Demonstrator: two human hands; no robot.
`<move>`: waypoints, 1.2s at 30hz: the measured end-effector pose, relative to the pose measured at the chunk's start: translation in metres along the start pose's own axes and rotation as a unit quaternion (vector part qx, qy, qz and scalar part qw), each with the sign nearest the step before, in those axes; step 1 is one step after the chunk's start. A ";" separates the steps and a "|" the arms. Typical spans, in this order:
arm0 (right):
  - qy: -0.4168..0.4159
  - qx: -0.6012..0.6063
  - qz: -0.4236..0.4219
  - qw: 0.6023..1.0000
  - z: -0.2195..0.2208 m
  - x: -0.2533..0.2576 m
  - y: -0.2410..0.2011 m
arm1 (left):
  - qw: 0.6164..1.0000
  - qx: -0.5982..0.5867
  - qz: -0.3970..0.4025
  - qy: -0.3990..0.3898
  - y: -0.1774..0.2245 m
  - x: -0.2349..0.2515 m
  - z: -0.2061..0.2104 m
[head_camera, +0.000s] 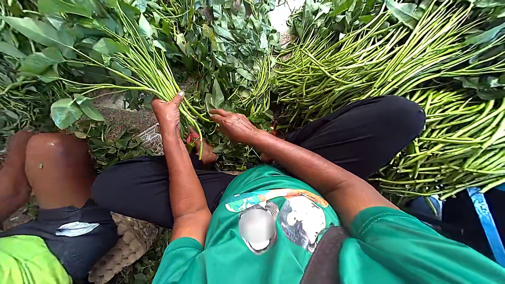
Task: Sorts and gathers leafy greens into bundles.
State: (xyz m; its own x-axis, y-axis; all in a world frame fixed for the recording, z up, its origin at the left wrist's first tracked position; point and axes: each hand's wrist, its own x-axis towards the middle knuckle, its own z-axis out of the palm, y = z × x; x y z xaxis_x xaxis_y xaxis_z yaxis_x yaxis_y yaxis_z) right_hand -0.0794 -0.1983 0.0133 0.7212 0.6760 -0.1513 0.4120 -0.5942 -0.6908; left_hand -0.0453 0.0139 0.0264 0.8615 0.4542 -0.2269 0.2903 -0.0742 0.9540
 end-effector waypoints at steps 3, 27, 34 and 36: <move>-0.011 -0.076 0.015 0.997 0.011 0.007 0.007 | 0.997 -0.068 0.010 -0.023 0.005 -0.004 -0.001; 0.403 0.554 0.477 0.551 -0.024 0.036 0.164 | 0.952 -0.259 -0.084 -0.139 0.008 -0.029 0.006; 0.299 0.420 0.508 0.690 -0.032 0.061 0.186 | 0.968 -0.155 -0.076 -0.184 -0.001 -0.037 0.039; 0.306 0.457 0.495 0.673 -0.031 0.064 0.185 | 0.967 -0.142 -0.084 -0.195 -0.005 -0.037 0.037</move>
State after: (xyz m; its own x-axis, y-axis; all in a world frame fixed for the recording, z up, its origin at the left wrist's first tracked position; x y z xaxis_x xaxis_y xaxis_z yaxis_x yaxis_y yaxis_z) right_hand 0.0605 -0.2780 -0.1023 0.5999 -0.3262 -0.7306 -0.7513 0.0845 -0.6545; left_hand -0.0634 -0.0359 0.0230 0.9199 0.0662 -0.3865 0.3608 0.2429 0.9004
